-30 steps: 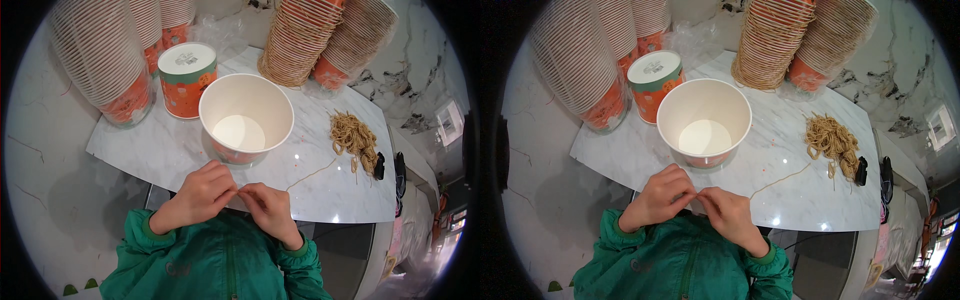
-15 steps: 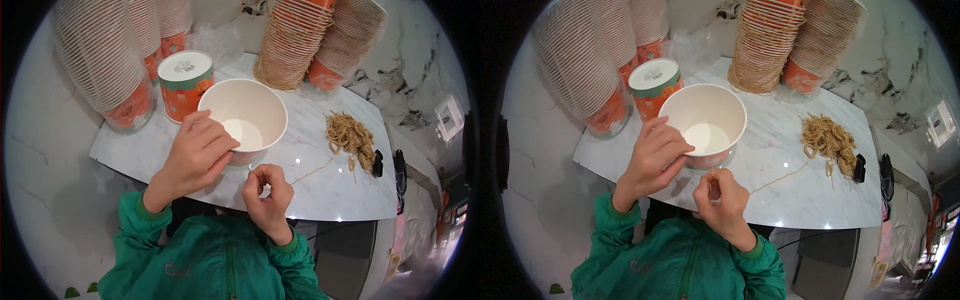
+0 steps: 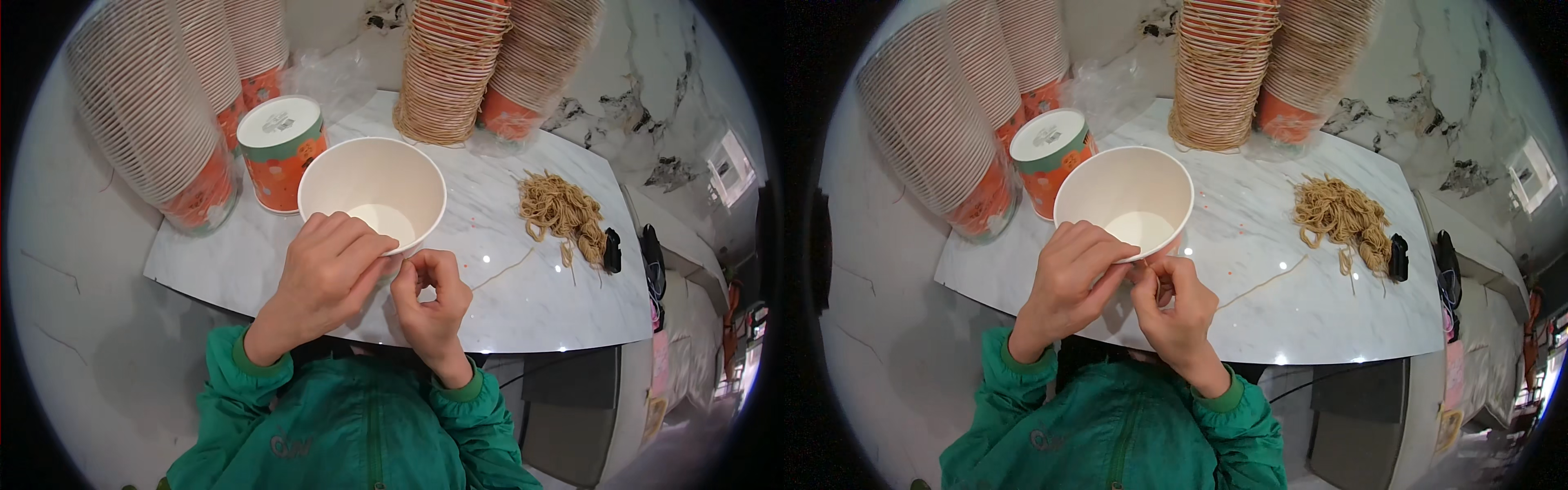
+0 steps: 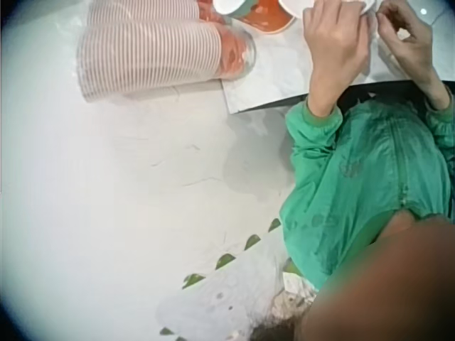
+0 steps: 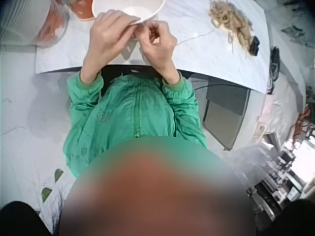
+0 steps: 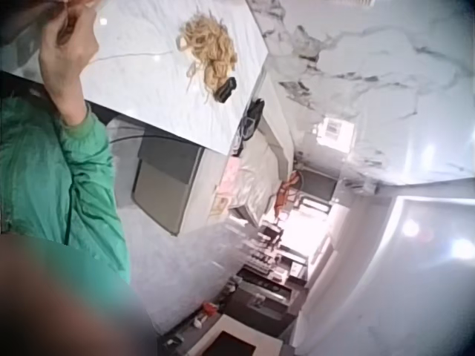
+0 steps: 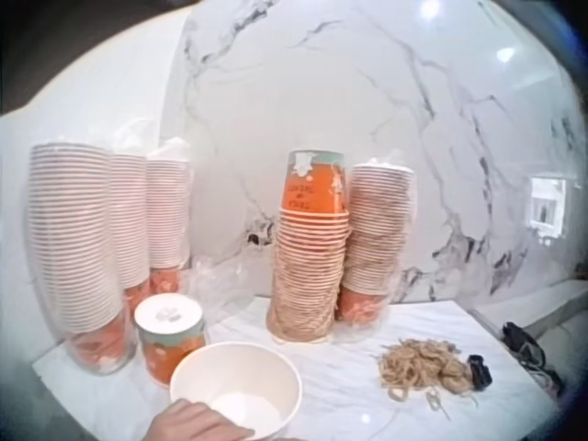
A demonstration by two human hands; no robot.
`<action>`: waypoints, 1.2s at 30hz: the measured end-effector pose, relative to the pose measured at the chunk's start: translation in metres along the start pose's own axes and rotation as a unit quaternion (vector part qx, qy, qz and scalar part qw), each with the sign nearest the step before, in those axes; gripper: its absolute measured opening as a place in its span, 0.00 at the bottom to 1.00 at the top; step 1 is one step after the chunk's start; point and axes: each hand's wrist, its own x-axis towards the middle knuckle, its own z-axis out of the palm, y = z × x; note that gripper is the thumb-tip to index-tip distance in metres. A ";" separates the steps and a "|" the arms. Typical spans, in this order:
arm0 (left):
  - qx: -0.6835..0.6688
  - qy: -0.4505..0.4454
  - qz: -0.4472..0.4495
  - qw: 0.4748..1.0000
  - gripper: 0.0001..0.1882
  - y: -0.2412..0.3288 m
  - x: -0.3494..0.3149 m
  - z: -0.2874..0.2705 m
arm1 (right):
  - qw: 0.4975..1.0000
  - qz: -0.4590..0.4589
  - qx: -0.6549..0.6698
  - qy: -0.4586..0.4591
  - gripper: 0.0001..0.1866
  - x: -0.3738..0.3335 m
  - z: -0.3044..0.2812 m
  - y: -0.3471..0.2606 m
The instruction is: Tying strings onto paper buckets to create handles.
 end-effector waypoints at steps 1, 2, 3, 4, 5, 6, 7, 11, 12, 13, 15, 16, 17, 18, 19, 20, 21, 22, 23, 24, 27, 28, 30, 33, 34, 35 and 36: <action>0.000 -0.001 0.000 1.000 0.15 0.001 0.000 0.000 | 1.000 0.000 0.000 0.001 0.06 0.000 0.000 0.000; 0.001 -0.003 -0.001 1.000 0.15 0.001 0.000 0.000 | 1.000 0.004 0.004 0.001 0.06 0.000 0.001 0.000; 0.002 -0.006 -0.002 1.000 0.15 0.002 0.000 0.000 | 1.000 0.007 0.007 0.002 0.06 0.000 0.001 0.001; 0.002 -0.007 -0.001 1.000 0.15 0.002 0.000 0.000 | 1.000 0.007 0.007 0.003 0.06 0.001 0.001 0.001; 0.001 -0.010 -0.005 1.000 0.15 0.002 0.000 0.001 | 1.000 0.010 0.006 0.003 0.06 0.001 0.001 0.001; -0.001 -0.013 -0.008 1.000 0.15 0.002 0.001 0.001 | 1.000 0.012 0.006 0.003 0.06 0.001 0.001 0.001; 0.000 -0.014 -0.008 1.000 0.15 0.003 0.002 0.000 | 1.000 0.013 0.006 0.003 0.06 0.002 0.001 0.001; -0.065 -0.044 -0.051 0.996 0.13 0.003 0.008 -0.010 | 1.000 0.021 -0.002 -0.010 0.05 0.001 0.000 -0.001; -0.119 -0.049 -0.088 0.988 0.13 0.001 0.011 -0.013 | 0.999 0.027 -0.009 -0.013 0.05 0.001 0.000 -0.001; -0.156 -0.084 -0.127 0.976 0.14 -0.006 0.015 -0.014 | 0.999 0.027 -0.010 -0.013 0.05 0.001 -0.001 -0.002; -0.178 -0.165 -0.145 0.959 0.14 -0.018 0.031 -0.022 | 0.999 0.044 0.011 -0.013 0.05 0.003 -0.001 -0.003; -0.200 -0.247 -0.158 0.935 0.15 -0.025 0.040 -0.023 | 0.999 0.043 0.011 -0.013 0.05 0.003 -0.001 -0.002; -0.232 -0.302 -0.166 0.910 0.14 -0.030 0.050 -0.022 | 0.998 0.056 0.019 -0.014 0.05 0.003 -0.001 -0.001; -0.233 -0.303 -0.163 0.910 0.14 -0.036 0.056 -0.020 | 0.997 0.068 0.027 -0.015 0.05 0.003 -0.002 0.000; -0.247 -0.338 -0.160 0.894 0.13 -0.042 0.059 -0.021 | 0.997 0.067 0.029 -0.016 0.05 0.004 -0.001 -0.002; -0.261 -0.373 -0.157 0.876 0.13 -0.047 0.061 -0.020 | 0.997 0.068 0.027 -0.022 0.05 0.005 0.000 -0.004; -0.259 -0.372 -0.157 0.877 0.13 -0.050 0.064 -0.020 | 0.997 0.068 0.025 -0.028 0.05 0.005 0.000 -0.005; -0.270 -0.380 -0.134 0.875 0.12 -0.054 0.067 -0.017 | 0.997 0.069 0.023 -0.026 0.05 0.006 0.000 -0.004; -0.280 -0.387 -0.111 0.871 0.11 -0.056 0.069 -0.016 | 0.996 0.078 0.024 -0.026 0.05 0.006 0.000 -0.003; -0.281 -0.388 -0.110 0.871 0.11 -0.056 0.071 -0.015 | 0.996 0.087 0.024 -0.026 0.05 0.006 0.000 -0.002; -0.297 -0.390 -0.121 0.863 0.09 -0.055 0.075 -0.014 | 0.993 0.108 0.038 -0.040 0.05 0.008 -0.003 -0.004; -0.290 -0.392 -0.114 0.866 0.08 -0.055 0.075 -0.013 | 0.993 0.108 0.038 -0.041 0.05 0.008 -0.004 -0.004; -0.282 -0.390 -0.110 0.870 0.06 -0.053 0.072 -0.015 | 0.986 0.130 0.085 -0.062 0.04 0.007 -0.004 -0.002; -0.207 -0.321 -0.122 0.916 0.06 -0.044 0.060 -0.012 | 0.885 0.352 0.286 -0.102 0.10 0.011 -0.015 -0.002; -0.139 -0.205 -0.094 0.964 0.05 -0.035 0.053 -0.011 | 0.869 0.381 0.292 -0.120 0.15 0.009 -0.018 0.000; -0.066 -0.082 -0.069 0.992 0.04 -0.024 0.044 -0.016 | 0.867 0.382 0.294 -0.125 0.15 0.006 -0.020 0.002; -0.070 -0.041 -0.082 0.993 0.03 -0.014 0.033 -0.021 | 0.831 0.420 0.325 -0.164 0.15 0.002 -0.020 0.005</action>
